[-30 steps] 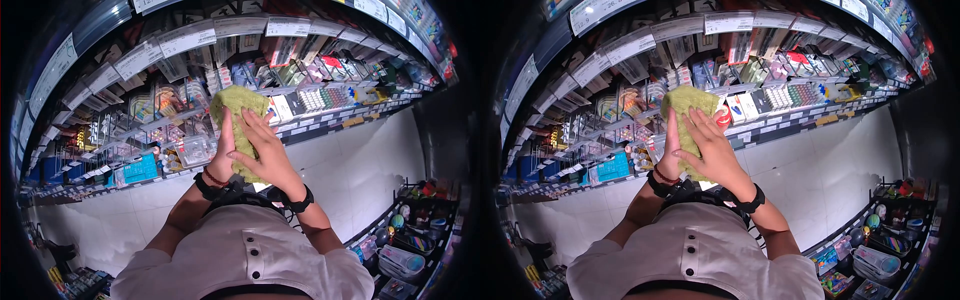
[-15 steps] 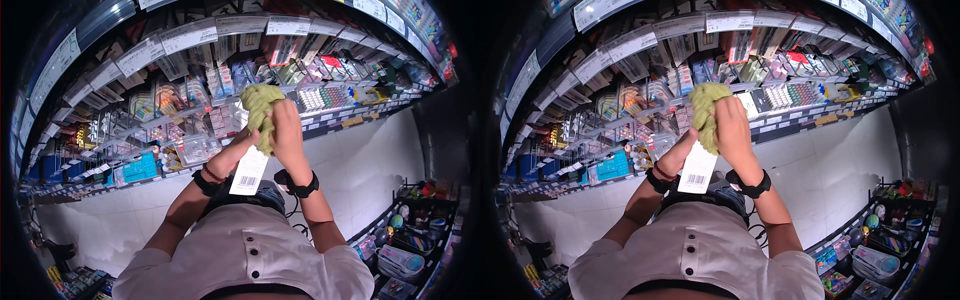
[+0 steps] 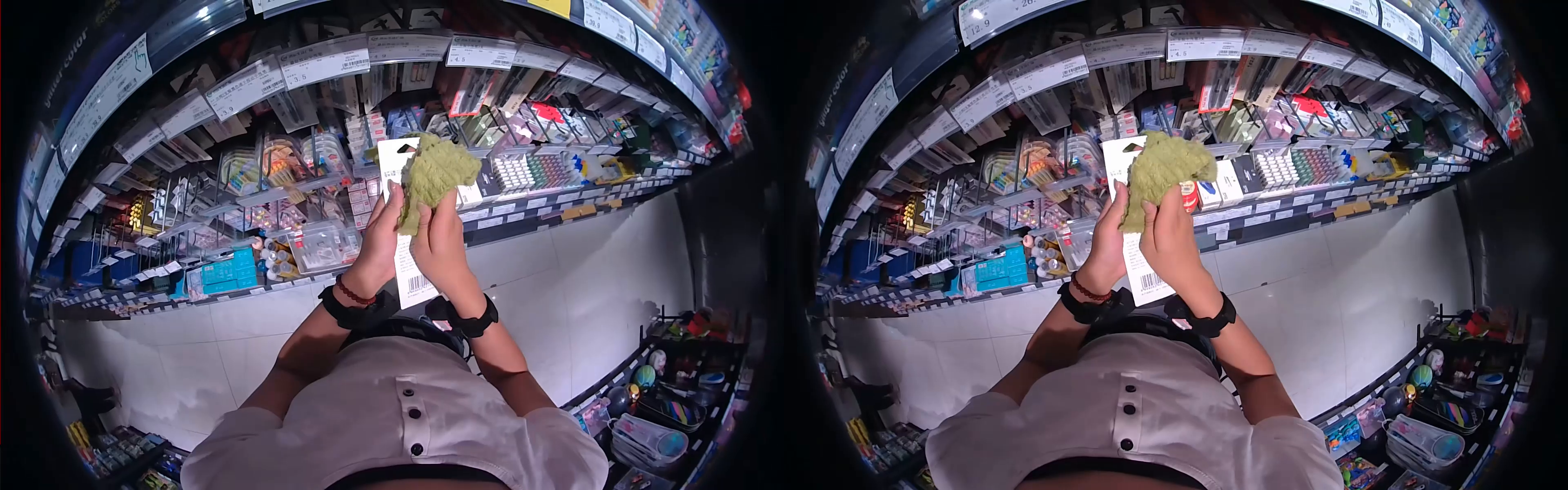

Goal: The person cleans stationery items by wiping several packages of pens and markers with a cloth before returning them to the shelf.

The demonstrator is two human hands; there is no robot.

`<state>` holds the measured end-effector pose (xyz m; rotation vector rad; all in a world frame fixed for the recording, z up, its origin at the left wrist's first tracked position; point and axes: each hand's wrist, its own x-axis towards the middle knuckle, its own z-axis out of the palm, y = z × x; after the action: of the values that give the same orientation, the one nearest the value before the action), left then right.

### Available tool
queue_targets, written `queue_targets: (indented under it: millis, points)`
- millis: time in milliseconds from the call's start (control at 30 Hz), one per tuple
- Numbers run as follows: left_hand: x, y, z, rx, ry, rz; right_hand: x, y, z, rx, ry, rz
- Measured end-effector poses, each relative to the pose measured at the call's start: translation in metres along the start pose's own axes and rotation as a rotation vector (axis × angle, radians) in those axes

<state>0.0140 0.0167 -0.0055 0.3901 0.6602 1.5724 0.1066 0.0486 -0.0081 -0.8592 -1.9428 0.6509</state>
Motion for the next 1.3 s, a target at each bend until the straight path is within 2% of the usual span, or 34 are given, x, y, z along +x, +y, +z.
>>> queue_targets:
  millis: [133,167,267,367,400,433,533,600,667,700,733,800,833,900,967,1033,1133,1167,1267,1300]
  points:
    - [-0.008,0.019,-0.004,0.026,0.067,0.077,-0.006,-0.006,0.001,-0.096,-0.136,0.051]
    - [-0.006,0.023,-0.006,0.019,0.059,0.063,-0.007,-0.002,0.003,-0.084,-0.122,-0.004]
    - [-0.011,0.036,-0.007,0.001,-0.01,0.064,-0.009,-0.005,0.0,-0.069,-0.194,0.018]
    - [-0.016,0.051,0.0,-0.018,-0.002,0.23,-0.016,-0.005,0.003,0.073,-0.184,0.122]
    - [-0.018,0.058,0.002,-0.026,-0.01,0.294,-0.018,-0.006,0.002,0.084,-0.246,0.095]
    - [-0.017,0.064,-0.007,0.109,-0.015,0.341,-0.021,-0.008,-0.002,0.095,-0.309,0.068]
    - [-0.012,0.071,-0.003,0.122,-0.017,0.519,-0.029,-0.019,-0.017,0.043,-0.434,-0.082]
    - [-0.007,0.076,-0.01,0.084,-0.017,0.52,-0.032,-0.016,-0.03,0.012,-0.578,-0.126]
    - [-0.006,0.083,-0.013,0.065,0.013,0.485,-0.031,-0.009,-0.038,-0.08,-0.633,-0.222]
    - [-0.001,0.085,-0.014,0.073,0.024,0.586,-0.031,-0.005,-0.043,-0.129,-0.659,-0.269]
    - [0.002,0.092,-0.019,0.181,0.128,0.686,-0.034,0.001,-0.048,-0.158,-0.623,-0.215]
    - [0.012,0.11,-0.036,0.215,0.171,0.765,-0.044,0.019,-0.052,-0.212,-0.547,-0.107]
    - [0.015,0.115,-0.036,0.225,0.254,0.776,-0.047,0.026,-0.055,-0.249,-0.481,-0.08]
    - [0.017,0.127,-0.025,0.246,0.425,0.795,-0.053,0.036,-0.064,-0.302,-0.406,0.06]
    - [0.035,0.133,-0.03,0.389,0.48,0.93,-0.058,0.043,-0.073,-0.328,-0.344,0.281]
    - [0.05,0.136,-0.028,0.527,0.601,1.041,-0.063,0.059,-0.08,-0.264,-0.163,0.24]
    - [0.09,0.152,-0.101,1.165,0.465,1.253,-0.068,0.068,-0.09,-0.155,0.045,0.28]
    - [0.093,0.151,-0.097,1.111,0.483,1.237,-0.072,0.076,-0.092,-0.16,0.1,0.272]
    - [0.103,0.163,-0.11,0.281,0.394,0.767,-0.079,0.09,-0.097,-0.079,0.188,0.337]
    - [0.092,0.166,-0.101,0.035,0.14,0.598,-0.08,0.091,-0.098,-0.053,0.2,0.368]
